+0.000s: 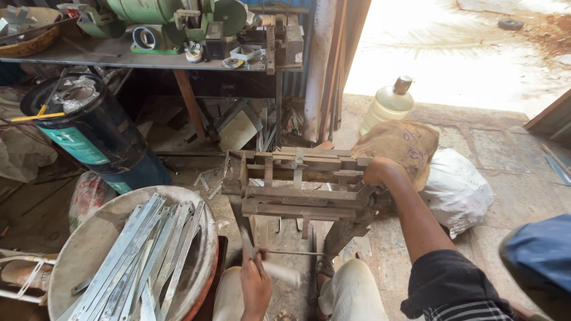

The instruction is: The person places metal strips into a manual bending jig, pulls the lever to shape them, and removes the bent strips, repeating the process for multiple pieces.

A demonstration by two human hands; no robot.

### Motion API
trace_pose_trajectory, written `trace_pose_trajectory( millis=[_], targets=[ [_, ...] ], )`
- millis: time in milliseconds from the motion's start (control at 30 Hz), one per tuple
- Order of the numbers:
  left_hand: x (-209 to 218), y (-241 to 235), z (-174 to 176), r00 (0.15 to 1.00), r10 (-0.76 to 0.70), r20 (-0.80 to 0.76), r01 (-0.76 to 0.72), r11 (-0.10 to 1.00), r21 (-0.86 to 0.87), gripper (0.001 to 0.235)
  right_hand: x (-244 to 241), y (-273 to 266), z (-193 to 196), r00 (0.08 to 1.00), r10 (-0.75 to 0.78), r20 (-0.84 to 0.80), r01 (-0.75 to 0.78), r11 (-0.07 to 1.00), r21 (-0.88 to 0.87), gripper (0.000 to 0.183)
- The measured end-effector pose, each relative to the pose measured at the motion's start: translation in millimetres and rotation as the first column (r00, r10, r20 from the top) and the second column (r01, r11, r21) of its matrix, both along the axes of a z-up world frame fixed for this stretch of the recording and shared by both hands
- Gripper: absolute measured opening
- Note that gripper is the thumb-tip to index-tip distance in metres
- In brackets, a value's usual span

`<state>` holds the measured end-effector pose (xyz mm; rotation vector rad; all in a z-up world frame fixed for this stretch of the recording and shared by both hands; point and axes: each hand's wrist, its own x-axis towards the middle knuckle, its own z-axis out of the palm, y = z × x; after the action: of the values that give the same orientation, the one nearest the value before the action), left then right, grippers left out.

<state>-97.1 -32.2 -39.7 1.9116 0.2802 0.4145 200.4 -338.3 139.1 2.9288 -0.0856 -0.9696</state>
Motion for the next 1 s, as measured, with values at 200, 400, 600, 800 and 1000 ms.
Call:
trace_pose_trajectory(
  millis=[200, 400, 600, 800, 1000],
  targets=[
    [2.9, 26.9, 7.7, 0.897, -0.393, -0.201, 0.136, 0.679, -0.721, 0.028, -7.4, 2.9, 0.7, 0.993, -0.108, 0.040, 0.104, 0.991, 0.084, 0.026],
    [22.5, 23.4, -3.7, 0.807, -0.539, -0.243, 0.196, 0.631, -0.751, 0.035, -14.2, 4.4, 5.1, 0.995, -0.068, 0.075, 0.063, 0.996, 0.064, 0.024],
    [11.7, 27.2, -16.7, 0.806, -0.517, -0.289, 0.177, 0.676, -0.715, 0.037, -21.7, 10.3, 14.8, 0.993, -0.102, 0.053, 0.100, 0.994, 0.042, 0.026],
    [10.4, 27.9, -24.3, 0.805, -0.513, -0.298, 0.181, 0.691, -0.700, 0.038, -23.8, 11.9, 19.8, 0.980, -0.184, 0.080, 0.175, 0.979, 0.105, 0.025],
    [63.6, 22.0, -12.6, 0.841, -0.491, -0.228, 0.186, 0.658, -0.730, 0.036, -24.7, 12.8, 25.0, 0.986, -0.151, 0.071, 0.145, 0.986, 0.080, 0.027]
  ],
)
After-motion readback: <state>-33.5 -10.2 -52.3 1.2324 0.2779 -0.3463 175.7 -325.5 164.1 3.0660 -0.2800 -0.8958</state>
